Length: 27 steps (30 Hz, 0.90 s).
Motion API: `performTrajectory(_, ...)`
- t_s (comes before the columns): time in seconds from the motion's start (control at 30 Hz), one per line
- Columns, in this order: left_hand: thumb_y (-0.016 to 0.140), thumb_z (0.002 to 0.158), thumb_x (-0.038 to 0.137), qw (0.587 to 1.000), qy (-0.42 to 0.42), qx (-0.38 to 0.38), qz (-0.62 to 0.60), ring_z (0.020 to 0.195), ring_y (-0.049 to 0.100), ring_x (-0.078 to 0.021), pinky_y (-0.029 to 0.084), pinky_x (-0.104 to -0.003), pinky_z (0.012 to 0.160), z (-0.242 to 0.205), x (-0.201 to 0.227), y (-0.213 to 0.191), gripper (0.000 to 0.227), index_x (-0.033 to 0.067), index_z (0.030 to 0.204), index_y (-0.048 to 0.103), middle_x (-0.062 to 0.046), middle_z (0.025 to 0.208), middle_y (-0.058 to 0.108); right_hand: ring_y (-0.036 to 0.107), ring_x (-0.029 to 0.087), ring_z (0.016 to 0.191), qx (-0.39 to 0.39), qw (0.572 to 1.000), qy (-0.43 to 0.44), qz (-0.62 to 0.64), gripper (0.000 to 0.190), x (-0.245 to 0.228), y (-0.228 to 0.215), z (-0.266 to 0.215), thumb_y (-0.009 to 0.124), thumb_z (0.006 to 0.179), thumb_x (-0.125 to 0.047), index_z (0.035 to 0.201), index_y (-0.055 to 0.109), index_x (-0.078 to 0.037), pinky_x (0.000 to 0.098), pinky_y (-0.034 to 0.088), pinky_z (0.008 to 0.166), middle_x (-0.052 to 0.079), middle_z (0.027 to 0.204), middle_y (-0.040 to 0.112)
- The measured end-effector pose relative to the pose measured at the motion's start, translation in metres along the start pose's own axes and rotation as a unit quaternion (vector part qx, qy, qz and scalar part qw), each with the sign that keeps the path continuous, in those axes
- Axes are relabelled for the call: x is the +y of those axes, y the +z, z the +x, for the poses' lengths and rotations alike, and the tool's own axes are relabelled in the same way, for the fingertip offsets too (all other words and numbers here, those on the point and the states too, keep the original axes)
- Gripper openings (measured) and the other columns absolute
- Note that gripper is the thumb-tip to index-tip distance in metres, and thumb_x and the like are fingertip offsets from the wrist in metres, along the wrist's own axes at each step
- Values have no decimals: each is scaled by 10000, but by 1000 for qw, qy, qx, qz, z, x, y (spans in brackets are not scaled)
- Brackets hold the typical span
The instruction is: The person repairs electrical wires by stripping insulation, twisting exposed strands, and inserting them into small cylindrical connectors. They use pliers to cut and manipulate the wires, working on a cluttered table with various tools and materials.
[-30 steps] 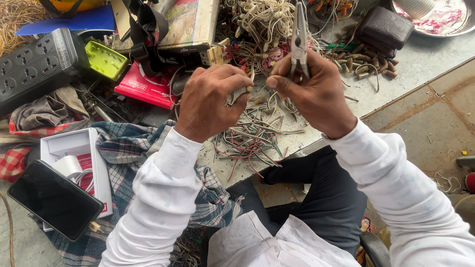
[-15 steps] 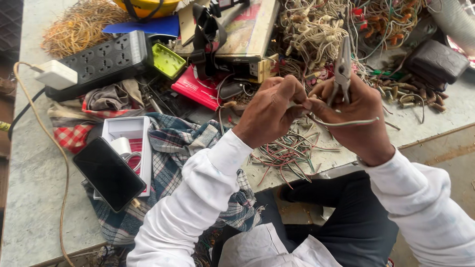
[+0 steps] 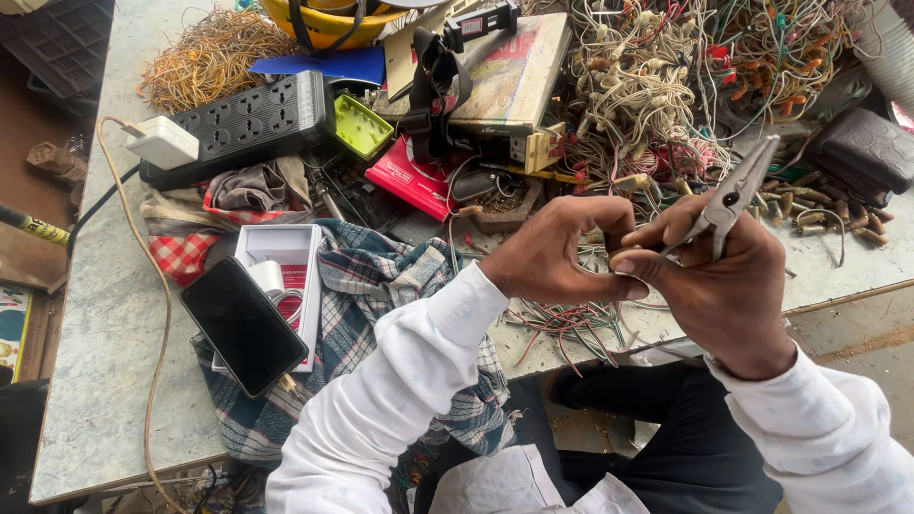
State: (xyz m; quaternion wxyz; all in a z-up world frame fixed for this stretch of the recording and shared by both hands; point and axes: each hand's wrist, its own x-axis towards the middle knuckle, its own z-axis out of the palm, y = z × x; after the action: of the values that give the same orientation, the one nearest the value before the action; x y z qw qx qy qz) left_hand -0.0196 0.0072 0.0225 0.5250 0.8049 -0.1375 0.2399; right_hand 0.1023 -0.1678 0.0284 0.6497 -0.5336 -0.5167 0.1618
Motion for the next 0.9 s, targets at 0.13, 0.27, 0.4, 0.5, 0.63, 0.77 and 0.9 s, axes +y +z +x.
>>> performTrajectory(0.13,852,851,237,995,93,-25,38,856,667,-179,481,-340,852,1,11,-5,266,83,956,661,-20,900,668,740,171,966,1,999,-10,30,336,-13,-4,-8,818,879,92,1019,545,-43,297,640,812,62,845,640)
performTrajectory(0.27,875,890,213,990,124,-60,-31,965,699,-163,527,-326,901,-3,16,-15,244,91,1016,704,-28,1009,709,728,144,983,13,993,-33,114,334,-23,-2,-17,814,909,66,1043,532,-51,284,623,864,93,969,681)
performTrajectory(0.4,859,898,159,993,80,-27,-87,964,694,-136,579,-312,866,2,8,-15,229,76,1085,757,-32,1044,727,731,181,986,63,986,26,153,311,-12,0,-9,787,917,74,1054,536,-49,314,619,869,119,998,689)
performTrajectory(0.5,849,904,108,998,24,2,-65,933,694,-124,580,-302,835,2,3,-13,200,61,1077,761,-31,977,733,711,175,926,82,976,59,191,294,-4,-3,0,780,944,66,1060,534,-43,305,593,830,133,1001,703)
performTrajectory(0.63,849,883,59,998,-13,51,-44,858,701,-120,576,-273,770,2,-4,-5,175,49,1037,766,-36,924,739,706,149,925,105,980,82,144,295,1,-5,6,774,936,49,1050,520,-48,290,599,827,118,994,712)
performTrajectory(0.77,809,879,-3,996,-30,81,-9,850,722,-113,588,-257,768,4,-6,0,152,49,1017,768,-32,902,737,704,136,944,104,987,73,98,296,4,-5,9,775,945,42,1045,512,-52,285,601,844,103,997,717)
performTrajectory(0.9,807,879,12,992,-31,117,44,823,706,-107,561,-260,732,3,-7,3,137,40,1005,760,-38,884,723,695,125,924,111,986,71,98,301,10,-6,12,785,948,36,1049,518,-57,271,590,821,90,983,713)
